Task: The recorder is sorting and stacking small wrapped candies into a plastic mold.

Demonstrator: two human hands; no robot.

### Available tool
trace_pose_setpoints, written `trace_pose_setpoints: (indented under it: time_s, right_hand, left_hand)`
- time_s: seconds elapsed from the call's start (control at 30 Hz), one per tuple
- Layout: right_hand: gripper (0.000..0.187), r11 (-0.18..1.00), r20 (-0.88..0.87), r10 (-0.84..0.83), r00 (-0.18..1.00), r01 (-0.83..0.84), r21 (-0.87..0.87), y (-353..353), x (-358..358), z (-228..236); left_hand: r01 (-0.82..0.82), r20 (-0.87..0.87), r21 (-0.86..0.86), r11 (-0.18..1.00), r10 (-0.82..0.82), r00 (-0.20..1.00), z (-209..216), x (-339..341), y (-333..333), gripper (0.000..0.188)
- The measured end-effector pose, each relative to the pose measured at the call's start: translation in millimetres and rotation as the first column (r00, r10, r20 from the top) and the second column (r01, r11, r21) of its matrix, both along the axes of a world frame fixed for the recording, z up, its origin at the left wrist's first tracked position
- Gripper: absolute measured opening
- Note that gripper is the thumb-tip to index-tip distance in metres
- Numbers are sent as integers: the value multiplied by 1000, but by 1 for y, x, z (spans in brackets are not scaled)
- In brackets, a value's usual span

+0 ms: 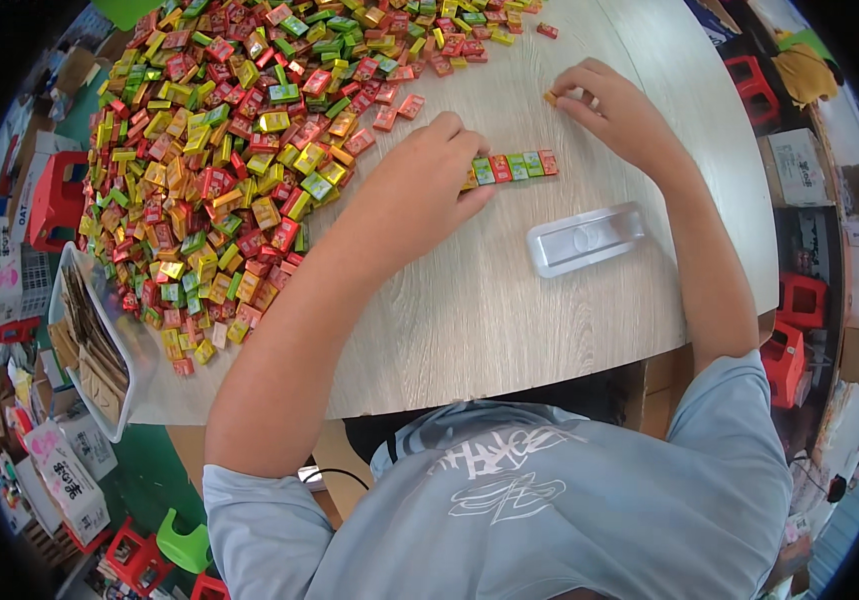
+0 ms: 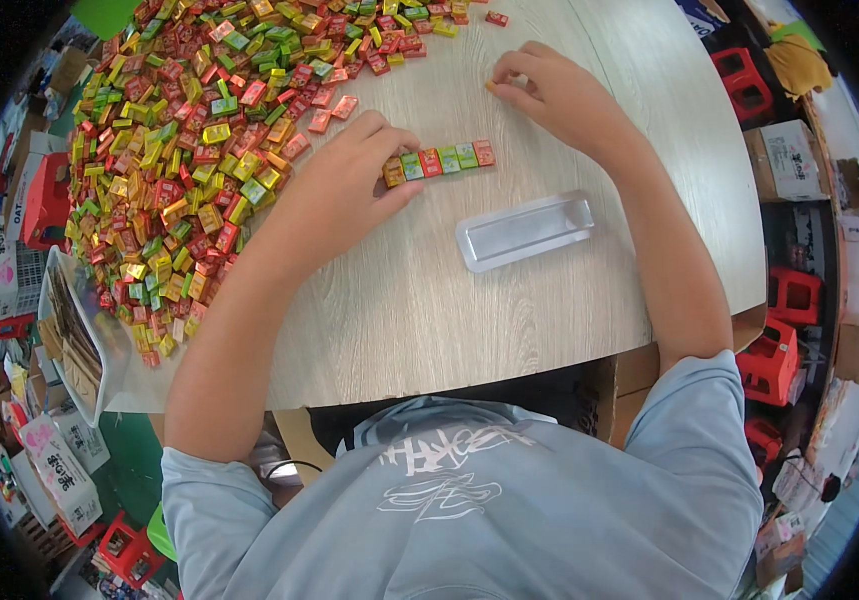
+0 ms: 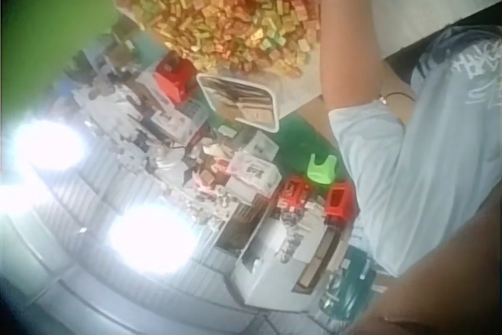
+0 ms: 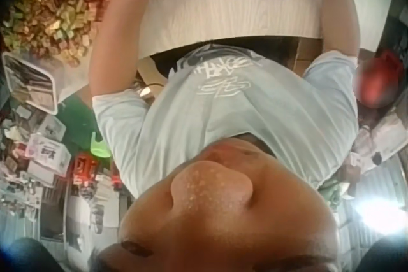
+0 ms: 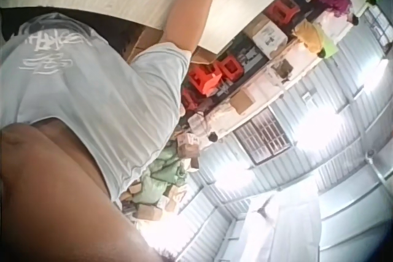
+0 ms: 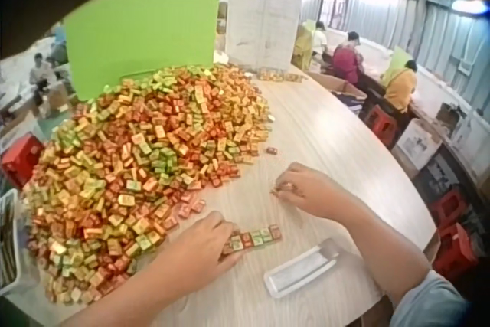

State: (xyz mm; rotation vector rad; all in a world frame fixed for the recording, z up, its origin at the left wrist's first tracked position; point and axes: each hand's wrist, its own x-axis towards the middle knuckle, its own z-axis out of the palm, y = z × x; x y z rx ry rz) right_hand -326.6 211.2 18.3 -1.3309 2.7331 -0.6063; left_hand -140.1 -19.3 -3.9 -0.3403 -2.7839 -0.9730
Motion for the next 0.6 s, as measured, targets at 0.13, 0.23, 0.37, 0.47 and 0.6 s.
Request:
trace_pose_setpoints:
  time_s: [0.13, 0.23, 0.37, 0.47, 0.6]
  right_hand:
    - [14, 999, 55, -9, 998, 12, -39, 15, 4, -4]
    - [15, 1000, -51, 18, 999, -19, -23, 6, -9, -8]
    - [14, 998, -215, 23, 976, -9, 66, -21, -29, -10]
    - [24, 997, -270, 7, 963, 15, 79, -38, -35, -2]
    - [28, 856, -368, 232, 900, -368, -362, -47, -45, -10]
  left_hand:
    - [15, -11, -25, 1000, -16, 1000, 0, -1, 1, 34]
    - [17, 22, -20, 1000, -17, 1000, 1, -3, -1, 34]
    - [-10, 89, 18, 1000, 8, 996, 5, -1, -1, 36]
    - [-5, 97, 27, 1000, 2, 995, 6, -1, -1, 37]
    - [11, 86, 40, 999, -14, 996, 3, -4, -2, 38]
